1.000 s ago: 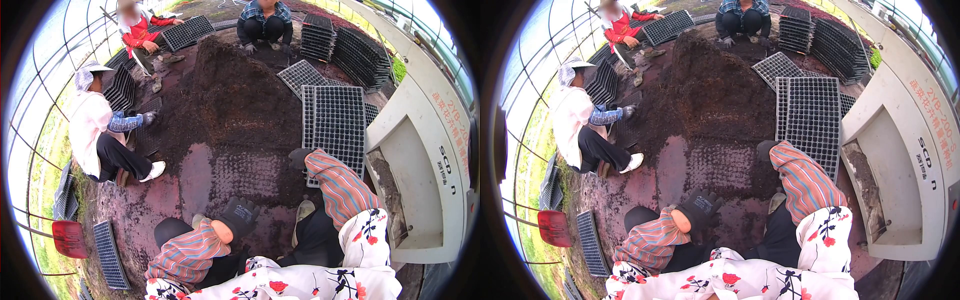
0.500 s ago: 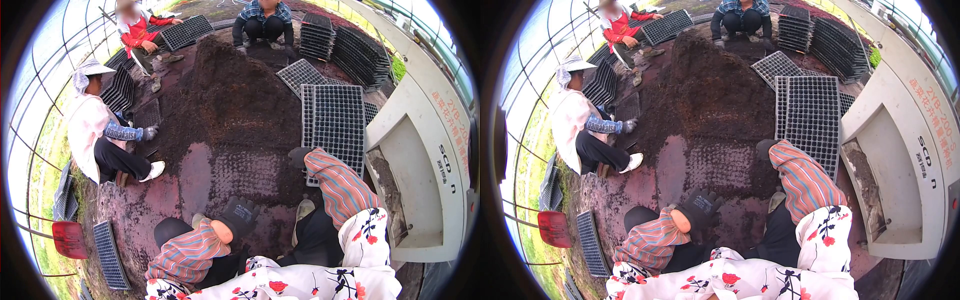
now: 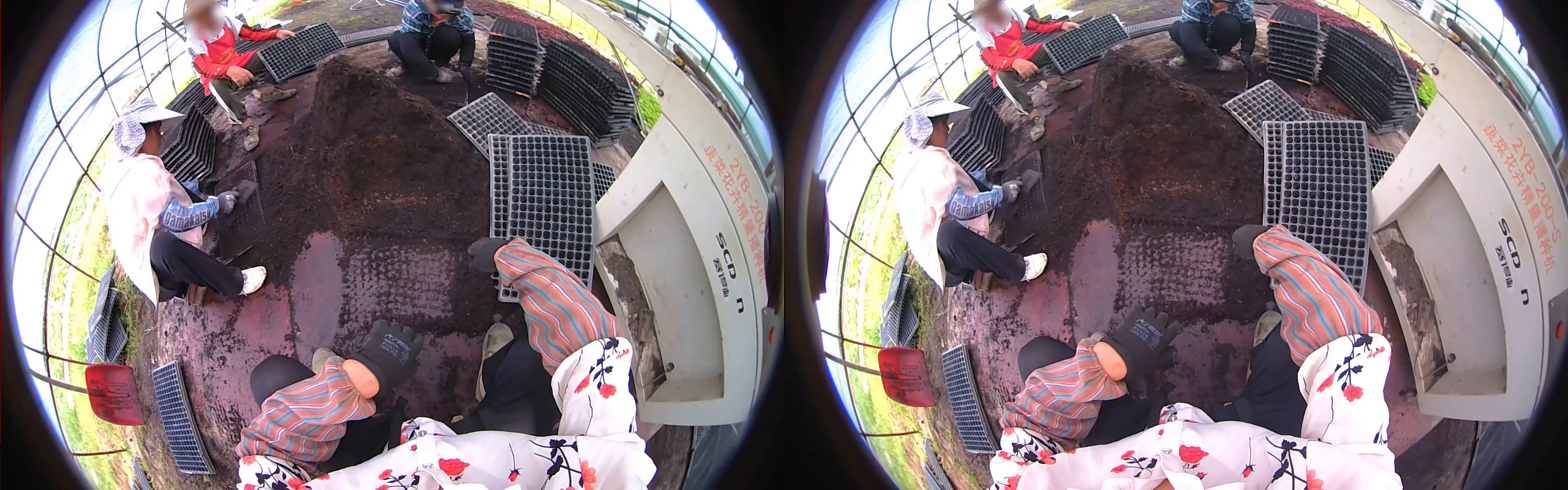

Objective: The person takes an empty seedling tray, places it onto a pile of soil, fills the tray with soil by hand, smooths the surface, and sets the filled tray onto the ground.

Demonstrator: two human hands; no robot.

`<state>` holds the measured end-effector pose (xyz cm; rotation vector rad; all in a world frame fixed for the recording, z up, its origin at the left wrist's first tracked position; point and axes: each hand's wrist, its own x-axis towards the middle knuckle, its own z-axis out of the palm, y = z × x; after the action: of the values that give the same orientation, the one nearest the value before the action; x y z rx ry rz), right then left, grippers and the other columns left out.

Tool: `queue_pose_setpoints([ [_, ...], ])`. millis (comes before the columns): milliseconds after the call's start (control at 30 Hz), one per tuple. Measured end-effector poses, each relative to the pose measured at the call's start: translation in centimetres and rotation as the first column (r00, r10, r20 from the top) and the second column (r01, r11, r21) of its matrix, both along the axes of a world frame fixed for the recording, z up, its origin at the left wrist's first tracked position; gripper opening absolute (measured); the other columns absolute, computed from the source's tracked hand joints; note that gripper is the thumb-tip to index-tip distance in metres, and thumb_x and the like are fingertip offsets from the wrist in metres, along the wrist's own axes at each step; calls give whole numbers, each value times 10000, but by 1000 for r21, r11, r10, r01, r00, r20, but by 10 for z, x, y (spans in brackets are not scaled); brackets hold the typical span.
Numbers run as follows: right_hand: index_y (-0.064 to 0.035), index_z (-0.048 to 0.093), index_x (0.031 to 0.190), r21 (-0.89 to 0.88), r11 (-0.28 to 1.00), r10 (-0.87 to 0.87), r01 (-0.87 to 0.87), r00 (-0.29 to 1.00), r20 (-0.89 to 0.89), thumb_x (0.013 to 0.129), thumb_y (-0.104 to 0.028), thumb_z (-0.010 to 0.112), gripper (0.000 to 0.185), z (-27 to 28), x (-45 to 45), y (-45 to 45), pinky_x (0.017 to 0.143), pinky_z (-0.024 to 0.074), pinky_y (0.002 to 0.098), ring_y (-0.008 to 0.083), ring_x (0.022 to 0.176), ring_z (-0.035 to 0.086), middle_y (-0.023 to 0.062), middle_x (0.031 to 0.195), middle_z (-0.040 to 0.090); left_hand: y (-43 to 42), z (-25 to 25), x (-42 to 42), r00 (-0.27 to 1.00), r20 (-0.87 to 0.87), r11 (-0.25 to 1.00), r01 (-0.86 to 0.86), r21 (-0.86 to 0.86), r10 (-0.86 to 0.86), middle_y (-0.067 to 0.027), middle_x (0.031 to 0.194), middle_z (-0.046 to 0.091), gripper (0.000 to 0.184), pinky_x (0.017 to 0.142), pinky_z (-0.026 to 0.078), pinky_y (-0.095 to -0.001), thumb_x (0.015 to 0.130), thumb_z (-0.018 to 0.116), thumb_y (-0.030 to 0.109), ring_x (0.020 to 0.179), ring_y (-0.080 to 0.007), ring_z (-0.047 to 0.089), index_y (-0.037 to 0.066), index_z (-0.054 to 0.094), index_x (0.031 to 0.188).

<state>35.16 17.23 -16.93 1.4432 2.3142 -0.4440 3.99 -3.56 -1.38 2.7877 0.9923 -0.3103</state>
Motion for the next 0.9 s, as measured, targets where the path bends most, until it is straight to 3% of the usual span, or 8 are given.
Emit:
queue_pose_setpoints([
  [400, -77, 541, 1184, 13, 1000, 0, -1, 999, 34, 782, -415, 563, 525, -11, 3, 3, 973, 370, 443, 331, 1173, 448, 156, 1235, 507, 0, 0, 0, 998, -66, 1000, 17, -18, -19, -128, 997, 546, 493, 796, 375, -432, 771, 543, 381, 942, -289, 515, 70, 508, 1152],
  [500, -76, 545, 1177, -14, 1000, -3, 4, 999, 55, 782, -412, 563, 520, -2, -3, 5, 969, 373, 443, 331, 1172, 449, 157, 1233, 509, -2, -10, -2, 996, 75, 991, 35, 128, -44, -79, 899, 572, 372, 703, 370, -428, 720, 576, 327, 849, -256, 540, 110, 586, 1021],
  [567, -72, 549, 1171, -207, 971, 158, -122, 973, 167, 778, -407, 566, 516, 22, -17, 3, 968, 373, 444, 331, 1166, 454, 159, 1221, 517, -2, -11, -2, 995, 81, 989, 37, 144, -49, -83, 897, 572, 372, 702, 370, -428, 716, 578, 325, 849, -259, 539, 110, 585, 1020],
  [600, -72, 549, 1171, -208, 970, 159, -123, 973, 167, 778, -407, 566, 516, 10, -11, 5, 968, 373, 444, 331, 1166, 454, 159, 1221, 517, -3, -11, -3, 995, 81, 989, 37, 143, -49, -83, 897, 572, 372, 702, 370, -428, 716, 578, 325, 849, -259, 539, 110, 585, 1020],
  [667, -64, 564, 1145, -5, 1000, 16, -16, 998, 55, 772, -392, 571, 497, -13, 0, 6, 957, 383, 439, 329, 1150, 470, 162, 1198, 531, -2, -11, -3, 995, 89, 989, 33, 142, -46, -84, 894, 573, 373, 703, 369, -428, 712, 578, 319, 850, -260, 538, 109, 583, 1020],
  [767, -53, 586, 1102, -39, 999, 0, 2, 999, 52, 763, -372, 579, 466, 16, -13, -5, 940, 397, 431, 330, 1122, 492, 169, 1159, 552, -3, -9, -2, 995, 83, 991, 35, 132, -47, -83, 894, 574, 373, 706, 367, -428, 709, 577, 312, 853, -257, 538, 109, 581, 1021],
  [900, -42, 599, 1070, -44, 999, 11, -9, 999, 51, 756, -359, 587, 446, 17, -14, -5, 928, 405, 425, 333, 1103, 505, 177, 1129, 566, -3, -9, -3, 994, 96, 992, 34, 119, -45, -81, 898, 575, 370, 709, 366, -427, 709, 576, 308, 855, -254, 538, 110, 580, 1022],
])
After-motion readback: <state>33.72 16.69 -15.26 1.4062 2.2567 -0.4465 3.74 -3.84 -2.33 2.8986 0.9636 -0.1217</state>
